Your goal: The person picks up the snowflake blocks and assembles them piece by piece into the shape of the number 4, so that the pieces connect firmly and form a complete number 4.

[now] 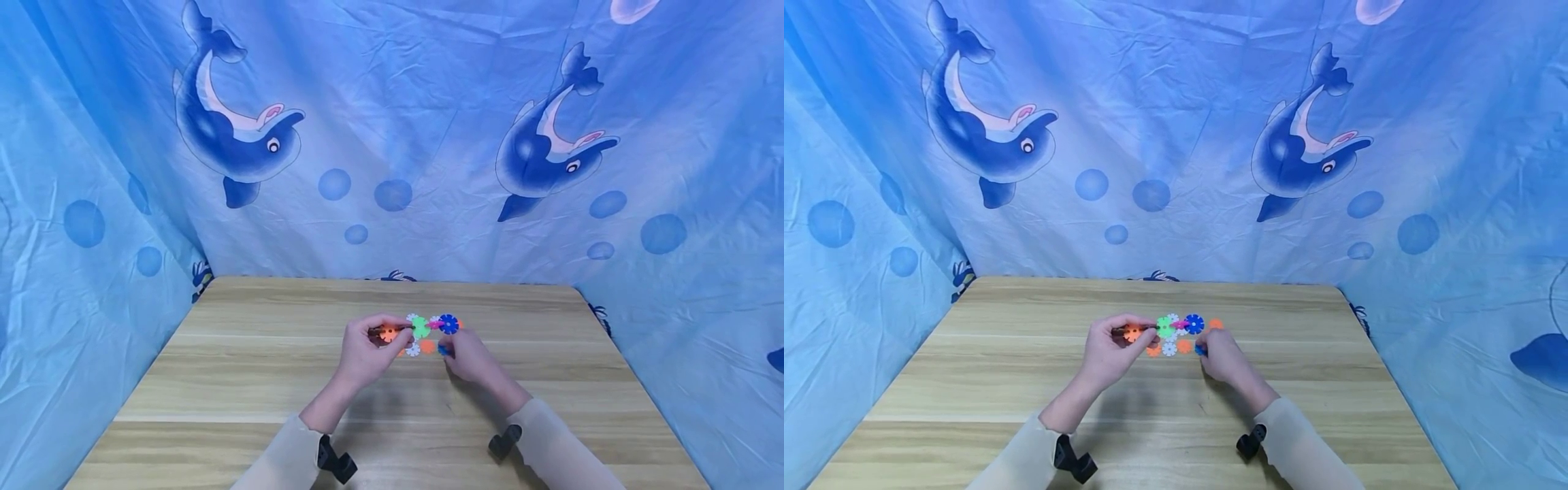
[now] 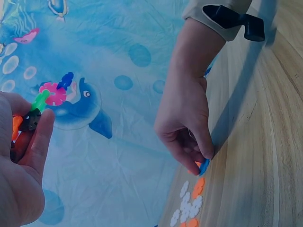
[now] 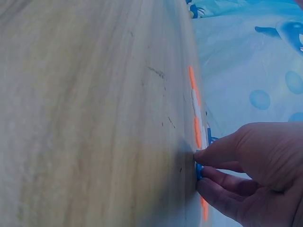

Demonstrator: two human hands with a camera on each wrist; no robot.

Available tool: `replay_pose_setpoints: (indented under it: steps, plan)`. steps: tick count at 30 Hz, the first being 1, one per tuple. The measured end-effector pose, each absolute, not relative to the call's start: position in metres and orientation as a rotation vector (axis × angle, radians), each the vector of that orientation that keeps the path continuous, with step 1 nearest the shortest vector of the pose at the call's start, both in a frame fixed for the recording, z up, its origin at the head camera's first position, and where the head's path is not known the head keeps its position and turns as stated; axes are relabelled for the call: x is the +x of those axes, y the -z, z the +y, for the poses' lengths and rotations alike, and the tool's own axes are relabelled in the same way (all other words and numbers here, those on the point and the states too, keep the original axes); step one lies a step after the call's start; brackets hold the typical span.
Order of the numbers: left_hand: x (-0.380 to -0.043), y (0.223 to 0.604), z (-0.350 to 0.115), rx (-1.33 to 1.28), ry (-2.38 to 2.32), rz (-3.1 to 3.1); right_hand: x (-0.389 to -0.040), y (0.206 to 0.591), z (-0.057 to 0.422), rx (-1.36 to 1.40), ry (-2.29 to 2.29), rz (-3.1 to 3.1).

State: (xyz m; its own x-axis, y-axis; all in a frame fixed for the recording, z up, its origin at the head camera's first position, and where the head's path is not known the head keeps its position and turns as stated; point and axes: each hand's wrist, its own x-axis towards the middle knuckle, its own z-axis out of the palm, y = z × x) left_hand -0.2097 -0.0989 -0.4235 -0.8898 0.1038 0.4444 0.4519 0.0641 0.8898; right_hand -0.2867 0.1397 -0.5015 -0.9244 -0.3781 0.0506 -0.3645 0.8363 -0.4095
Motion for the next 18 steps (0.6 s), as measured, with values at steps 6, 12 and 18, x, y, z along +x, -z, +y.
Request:
replay_pose_setpoints:
  steps: [6,12,18]
  plan:
    - [-0.2097,0.4234,-0.099,-0.566,1.899,-2.085,-0.2871,0.502,0.1404,-0.613,0.659,2.996]
    - [-0.21,0.4239,-0.0989,-0.579,1.899,-2.081,-0.2875,0.5041,0.1398,-0.595,0.649,3.006]
    - [-0.2103,0.4252,-0.0984,-0.597,1.893,-2.077,-0.2879,0.5056,0.1408,-0.544,0.711,2.993]
